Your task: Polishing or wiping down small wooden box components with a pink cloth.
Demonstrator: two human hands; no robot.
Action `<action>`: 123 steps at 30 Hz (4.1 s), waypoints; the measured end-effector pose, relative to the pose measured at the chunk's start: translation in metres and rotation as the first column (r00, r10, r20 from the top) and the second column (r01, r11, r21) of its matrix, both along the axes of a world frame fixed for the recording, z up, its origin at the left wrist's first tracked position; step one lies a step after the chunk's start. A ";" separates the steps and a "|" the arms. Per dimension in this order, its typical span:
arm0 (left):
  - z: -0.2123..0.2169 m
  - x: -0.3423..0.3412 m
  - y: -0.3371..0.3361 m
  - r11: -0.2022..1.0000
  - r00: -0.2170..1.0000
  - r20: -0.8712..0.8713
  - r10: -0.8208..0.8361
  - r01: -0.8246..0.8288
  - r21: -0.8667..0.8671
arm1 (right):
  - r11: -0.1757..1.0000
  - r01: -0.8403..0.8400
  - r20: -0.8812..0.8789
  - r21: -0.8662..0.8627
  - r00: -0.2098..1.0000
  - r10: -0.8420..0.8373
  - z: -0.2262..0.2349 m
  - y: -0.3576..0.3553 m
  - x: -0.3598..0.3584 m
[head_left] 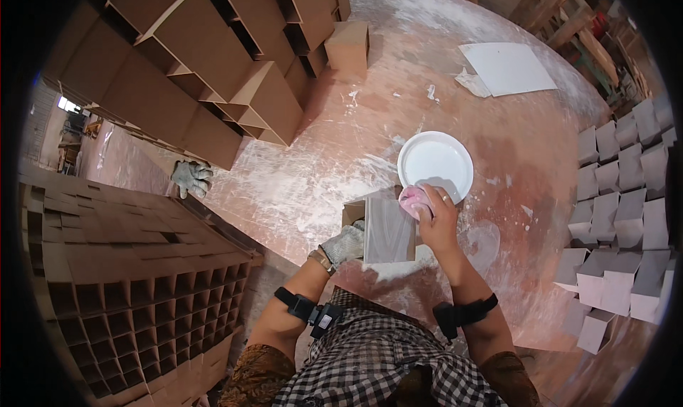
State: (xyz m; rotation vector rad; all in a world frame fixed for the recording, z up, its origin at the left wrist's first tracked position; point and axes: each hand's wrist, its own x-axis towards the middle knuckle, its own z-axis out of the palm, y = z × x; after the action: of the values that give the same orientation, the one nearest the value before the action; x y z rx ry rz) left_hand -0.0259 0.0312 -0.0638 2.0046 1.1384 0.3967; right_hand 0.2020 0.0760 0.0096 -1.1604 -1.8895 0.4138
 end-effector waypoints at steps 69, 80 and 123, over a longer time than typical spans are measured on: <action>0.047 0.016 0.013 0.991 0.969 -0.205 -0.135 0.129 -0.046 | 0.984 -0.119 -0.049 0.135 0.991 0.126 0.030 0.012 -0.047; 0.023 0.016 0.006 0.988 0.967 -0.226 -0.118 0.138 0.075 | 0.964 -0.246 -0.149 0.101 0.954 0.259 0.027 -0.014 -0.041; -0.053 0.000 0.010 0.956 0.946 -0.259 -0.193 0.241 0.165 | 0.996 -0.086 -0.214 0.038 0.972 0.092 0.031 0.014 -0.026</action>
State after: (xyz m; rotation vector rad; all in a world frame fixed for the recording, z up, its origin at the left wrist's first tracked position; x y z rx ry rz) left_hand -0.0260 0.0410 -0.1170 2.3753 1.0370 0.1573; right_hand 0.1765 0.0905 0.0411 -0.9729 -1.7562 0.5392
